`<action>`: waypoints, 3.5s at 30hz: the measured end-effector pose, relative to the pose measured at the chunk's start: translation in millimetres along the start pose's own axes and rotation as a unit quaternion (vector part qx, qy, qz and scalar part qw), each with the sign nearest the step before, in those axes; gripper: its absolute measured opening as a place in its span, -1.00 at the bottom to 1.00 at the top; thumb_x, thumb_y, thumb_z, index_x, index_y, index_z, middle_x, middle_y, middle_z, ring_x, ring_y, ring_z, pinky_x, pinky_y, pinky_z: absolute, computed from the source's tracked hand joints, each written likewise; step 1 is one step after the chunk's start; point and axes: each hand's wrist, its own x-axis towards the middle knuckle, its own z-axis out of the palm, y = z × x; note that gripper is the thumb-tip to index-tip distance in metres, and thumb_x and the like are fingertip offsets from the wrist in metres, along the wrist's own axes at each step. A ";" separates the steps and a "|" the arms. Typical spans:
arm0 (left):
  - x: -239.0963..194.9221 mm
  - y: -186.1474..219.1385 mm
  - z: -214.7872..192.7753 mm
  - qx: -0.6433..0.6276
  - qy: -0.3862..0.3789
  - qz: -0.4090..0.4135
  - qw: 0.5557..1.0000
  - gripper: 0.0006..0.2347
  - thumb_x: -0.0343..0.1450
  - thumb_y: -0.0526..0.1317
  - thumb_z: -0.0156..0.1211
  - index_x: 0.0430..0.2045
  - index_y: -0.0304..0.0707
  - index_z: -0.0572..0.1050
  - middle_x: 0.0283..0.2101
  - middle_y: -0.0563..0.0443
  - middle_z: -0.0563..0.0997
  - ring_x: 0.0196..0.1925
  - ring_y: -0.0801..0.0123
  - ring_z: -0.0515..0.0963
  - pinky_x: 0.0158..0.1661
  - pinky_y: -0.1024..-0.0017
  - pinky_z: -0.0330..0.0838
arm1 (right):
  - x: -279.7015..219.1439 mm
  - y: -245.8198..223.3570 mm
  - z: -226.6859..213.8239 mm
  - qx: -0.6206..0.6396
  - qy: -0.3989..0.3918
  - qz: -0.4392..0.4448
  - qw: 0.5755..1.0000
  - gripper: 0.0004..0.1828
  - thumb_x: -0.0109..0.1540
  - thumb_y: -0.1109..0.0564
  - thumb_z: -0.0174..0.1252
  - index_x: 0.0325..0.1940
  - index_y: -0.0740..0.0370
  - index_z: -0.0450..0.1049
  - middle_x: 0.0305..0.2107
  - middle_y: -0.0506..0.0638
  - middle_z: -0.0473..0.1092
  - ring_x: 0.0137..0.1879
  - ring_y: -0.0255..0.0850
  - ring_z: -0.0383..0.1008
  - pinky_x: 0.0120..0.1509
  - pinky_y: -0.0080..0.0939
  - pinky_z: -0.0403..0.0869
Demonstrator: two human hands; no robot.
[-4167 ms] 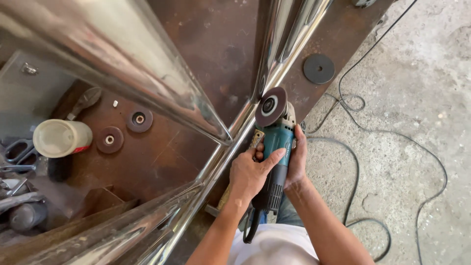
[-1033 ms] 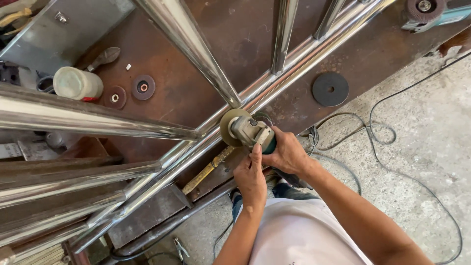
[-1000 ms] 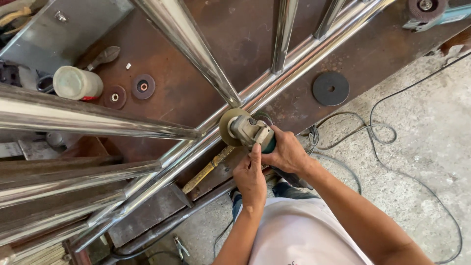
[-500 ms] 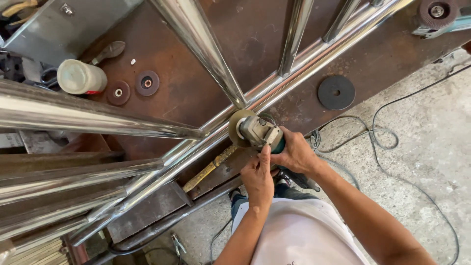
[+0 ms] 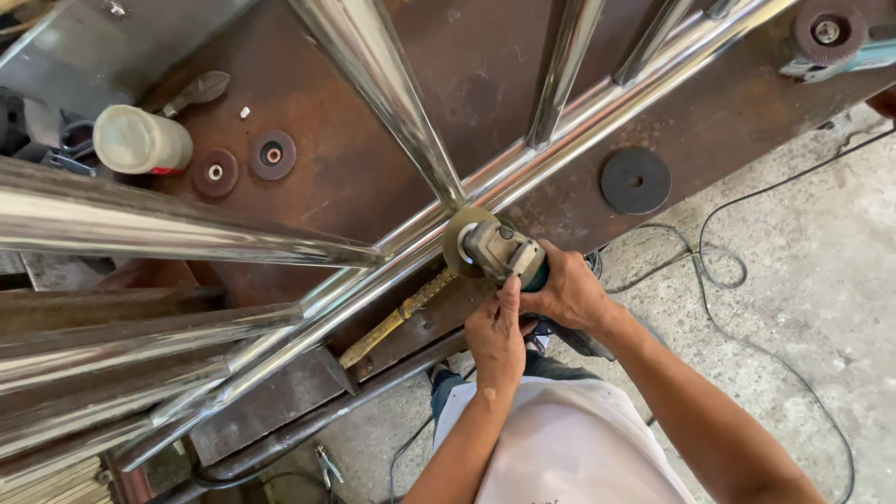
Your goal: Using an angle grinder to smooth and polish the joints of a stainless steel railing.
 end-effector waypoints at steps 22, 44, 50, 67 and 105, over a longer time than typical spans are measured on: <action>13.3 -15.7 1.0 -0.060 -0.039 0.010 0.997 -0.52 0.42 0.02 0.33 -0.13 -0.62 0.57 -0.03 -0.55 0.61 0.08 -0.15 0.59 -0.15 -0.01 0.67 | -5.9 -13.7 -5.2 -0.076 0.030 0.071 0.994 -0.22 -0.22 -0.27 0.54 -0.07 0.08 0.41 -0.30 0.29 0.54 -0.02 0.24 0.57 -0.01 0.24 0.50; 7.0 -4.0 5.4 -0.191 -0.148 -0.029 0.970 -0.53 0.51 0.02 0.13 0.16 -0.43 0.46 0.06 -0.26 0.61 0.06 0.11 0.62 0.02 -0.06 0.63 | -15.3 -48.7 -30.6 -0.288 -0.017 0.111 0.951 -0.16 -0.12 -0.41 0.40 0.07 0.01 0.35 -0.19 0.15 0.57 0.04 0.17 0.58 0.15 0.20 0.52; 0.6 15.3 12.3 -0.248 -0.180 -0.028 0.951 -0.61 0.55 0.02 0.05 -0.20 -0.46 0.55 -0.48 0.02 0.49 -0.40 0.44 0.44 -0.04 -0.12 0.67 | -12.4 -67.2 -45.7 -0.348 -0.043 0.090 0.932 -0.16 -0.09 -0.48 0.37 0.03 0.06 0.35 -0.20 0.14 0.57 0.03 0.15 0.60 0.15 0.17 0.52; 6.1 31.9 32.9 -0.327 -0.271 -0.023 0.905 -0.44 0.55 0.21 -0.05 0.10 -0.39 0.47 0.04 -0.21 0.59 0.09 0.12 0.60 0.10 -0.13 0.52 | 3.9 -123.8 -72.1 -0.474 -0.070 0.056 0.876 -0.16 -0.02 -0.52 0.32 -0.04 0.19 0.40 -0.25 0.31 0.55 0.00 0.31 0.59 0.10 0.22 0.50; 2.5 17.4 26.4 -0.338 -0.247 -0.052 0.907 -0.44 0.55 0.19 -0.03 0.09 -0.46 0.47 0.02 -0.28 0.62 0.06 0.00 0.64 0.06 -0.03 0.54 | 10.2 -109.9 -65.4 -0.452 -0.098 0.084 0.883 -0.17 -0.08 -0.51 0.34 -0.02 0.12 0.45 -0.25 0.36 0.54 -0.01 0.34 0.57 0.04 0.25 0.49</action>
